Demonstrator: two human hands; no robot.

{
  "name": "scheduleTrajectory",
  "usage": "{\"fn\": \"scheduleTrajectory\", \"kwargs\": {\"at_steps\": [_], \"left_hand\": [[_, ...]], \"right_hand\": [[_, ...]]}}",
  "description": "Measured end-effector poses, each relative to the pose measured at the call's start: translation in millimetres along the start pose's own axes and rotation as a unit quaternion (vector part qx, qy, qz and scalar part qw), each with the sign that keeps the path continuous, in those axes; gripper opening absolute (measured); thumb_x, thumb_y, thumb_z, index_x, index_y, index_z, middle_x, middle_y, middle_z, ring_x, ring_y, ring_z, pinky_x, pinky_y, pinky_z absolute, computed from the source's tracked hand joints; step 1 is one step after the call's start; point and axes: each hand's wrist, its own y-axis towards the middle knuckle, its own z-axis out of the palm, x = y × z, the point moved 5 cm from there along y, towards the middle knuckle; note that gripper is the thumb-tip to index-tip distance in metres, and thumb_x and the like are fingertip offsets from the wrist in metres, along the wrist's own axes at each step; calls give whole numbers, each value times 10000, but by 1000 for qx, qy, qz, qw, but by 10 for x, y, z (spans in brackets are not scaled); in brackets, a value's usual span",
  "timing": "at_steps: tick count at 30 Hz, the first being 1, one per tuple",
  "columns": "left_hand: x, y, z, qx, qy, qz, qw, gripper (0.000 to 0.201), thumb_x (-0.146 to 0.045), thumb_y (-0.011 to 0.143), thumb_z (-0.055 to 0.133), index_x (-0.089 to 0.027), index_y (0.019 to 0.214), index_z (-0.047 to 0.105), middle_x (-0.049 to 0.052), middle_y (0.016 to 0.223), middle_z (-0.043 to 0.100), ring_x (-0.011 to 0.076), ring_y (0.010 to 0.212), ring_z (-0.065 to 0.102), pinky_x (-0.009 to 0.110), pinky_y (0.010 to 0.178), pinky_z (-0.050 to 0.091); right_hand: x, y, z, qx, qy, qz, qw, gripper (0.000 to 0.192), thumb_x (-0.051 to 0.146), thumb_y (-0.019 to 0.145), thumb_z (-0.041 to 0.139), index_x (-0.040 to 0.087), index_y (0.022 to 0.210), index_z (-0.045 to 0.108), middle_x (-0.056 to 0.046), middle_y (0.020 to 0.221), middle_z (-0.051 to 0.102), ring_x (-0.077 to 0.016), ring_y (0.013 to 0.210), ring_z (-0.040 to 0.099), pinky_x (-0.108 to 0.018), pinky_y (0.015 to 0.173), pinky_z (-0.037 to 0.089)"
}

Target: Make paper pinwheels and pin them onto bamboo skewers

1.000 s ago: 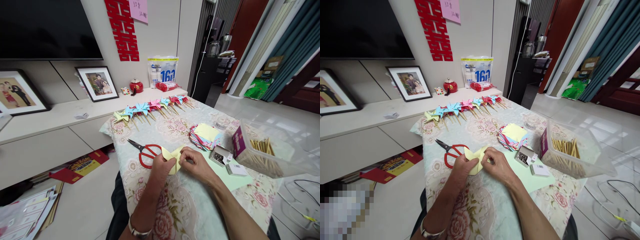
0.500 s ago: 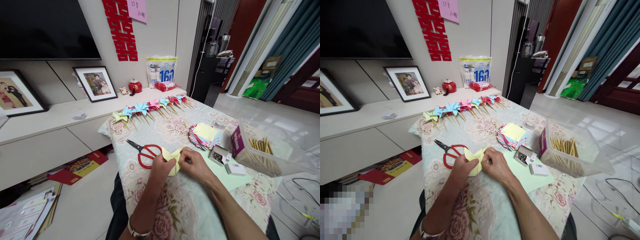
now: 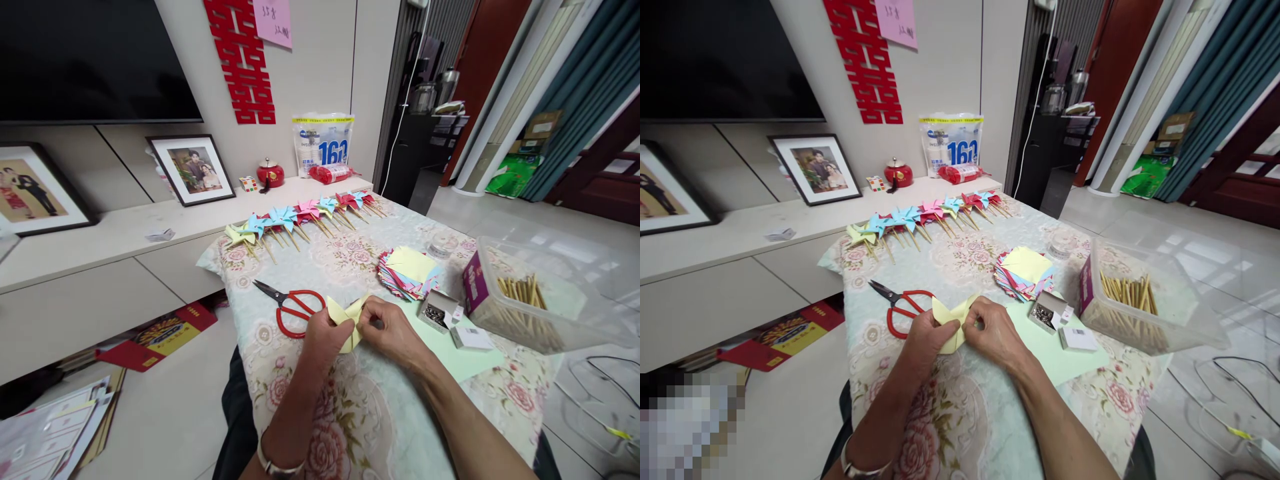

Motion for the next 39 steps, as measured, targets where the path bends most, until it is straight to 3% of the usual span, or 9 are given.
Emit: {"fn": "scheduleTrajectory", "kwargs": {"at_steps": [14, 20, 25, 30, 34, 39], "left_hand": [[-80, -41, 7, 2, -13, -1, 1000, 183, -216, 581, 702, -120, 736, 690, 35, 665, 692, 183, 616, 603, 248, 540, 458], [-164, -121, 43, 21, -135, -46, 990, 221, -240, 576, 710, -119, 761, 696, 26, 606, 683, 185, 576, 620, 265, 551, 485], [-226, -172, 70, 32, -171, -39, 984, 199, -241, 590, 714, -119, 747, 696, 11, 568, 664, 157, 509, 587, 257, 529, 470], [-209, -167, 91, 49, -174, -40, 983, 268, -266, 592, 728, -105, 806, 720, 27, 593, 681, 166, 525, 591, 262, 522, 464], [-171, -142, 98, 54, -158, -32, 985, 314, -263, 584, 728, -104, 855, 722, 42, 648, 710, 199, 591, 635, 270, 547, 470], [-145, -103, 97, 50, -112, -15, 992, 297, -257, 579, 735, -101, 831, 722, 43, 645, 712, 200, 594, 634, 276, 572, 480]], "right_hand": [[9, 9, -15, 11, 22, 21, 999, 114, 129, 717, 549, 185, 619, 563, 5, 704, 568, -145, 670, 520, -264, 633, 384], [-110, 14, -160, -52, 189, 93, 976, 209, 356, 750, 704, 175, 676, 629, -87, 1004, 694, -218, 899, 631, -321, 764, 455], [-172, 20, -166, -89, 271, 148, 947, 349, 491, 674, 786, 189, 699, 613, -62, 781, 713, -200, 716, 621, -323, 678, 452], [-196, 12, -101, -77, 335, 189, 920, 530, 423, 627, 830, 176, 1043, 615, -27, 771, 702, -202, 710, 633, -318, 682, 445], [-170, 2, -6, -20, 344, 184, 920, 821, 330, 670, 785, 138, 1385, 431, 20, 771, 650, -153, 641, 587, -273, 607, 392], [-201, 0, 76, -9, 317, 160, 935, 856, 222, 673, 709, 121, 1449, 363, 72, 707, 543, -115, 595, 513, -248, 569, 343]]}}
